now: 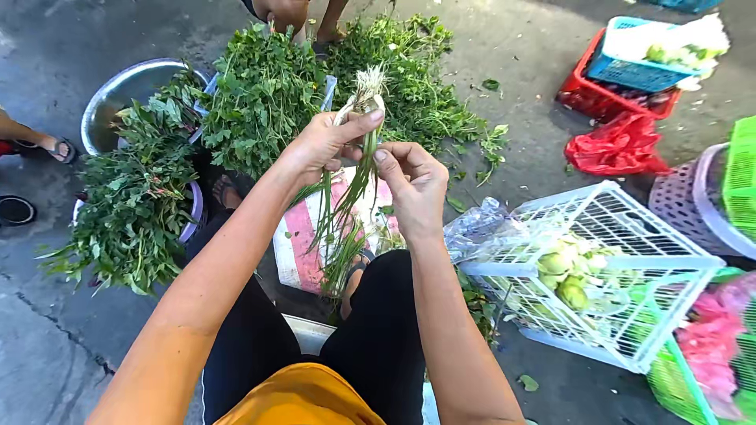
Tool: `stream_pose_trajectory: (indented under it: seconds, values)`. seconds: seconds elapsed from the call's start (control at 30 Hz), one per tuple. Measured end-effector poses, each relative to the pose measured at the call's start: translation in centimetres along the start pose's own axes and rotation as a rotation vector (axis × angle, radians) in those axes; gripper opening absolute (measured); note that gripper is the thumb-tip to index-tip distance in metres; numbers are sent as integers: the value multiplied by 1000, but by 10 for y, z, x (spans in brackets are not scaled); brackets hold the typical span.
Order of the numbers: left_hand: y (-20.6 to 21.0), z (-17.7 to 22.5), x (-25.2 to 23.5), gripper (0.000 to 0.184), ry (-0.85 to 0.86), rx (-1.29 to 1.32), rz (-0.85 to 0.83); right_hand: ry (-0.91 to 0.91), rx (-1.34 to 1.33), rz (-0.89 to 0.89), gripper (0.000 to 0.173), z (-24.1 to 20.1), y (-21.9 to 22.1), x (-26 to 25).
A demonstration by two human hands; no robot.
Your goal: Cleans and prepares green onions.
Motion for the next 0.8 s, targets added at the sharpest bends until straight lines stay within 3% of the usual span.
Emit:
stream_pose_trajectory:
  seconds: [0.23,0.43,0.57,0.8]
  values:
    - [11,8,3,15,83,-68,64,-56,118,88,18,-4,-1,-2]
    - [4,2,-4,15,243,-219,45,-93,239,-30,18,-2,-8,-13]
    - [0,0,-2,15,173,-180,58,-58,394,-151,21,-11,-19,-10]
    - [6,-4,-3,23,116,-52,154,-157,362,-54,18,-12,-5,0]
Point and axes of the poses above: each hand's wrist, its own x-axis away from the middle knuckle, its own y-axis out of the palm, z = x × y, the point moved 5 cm from there along -x, towards the middle knuckle, and after that the axes turned 1 degree about -x, right-handed, at the moved point
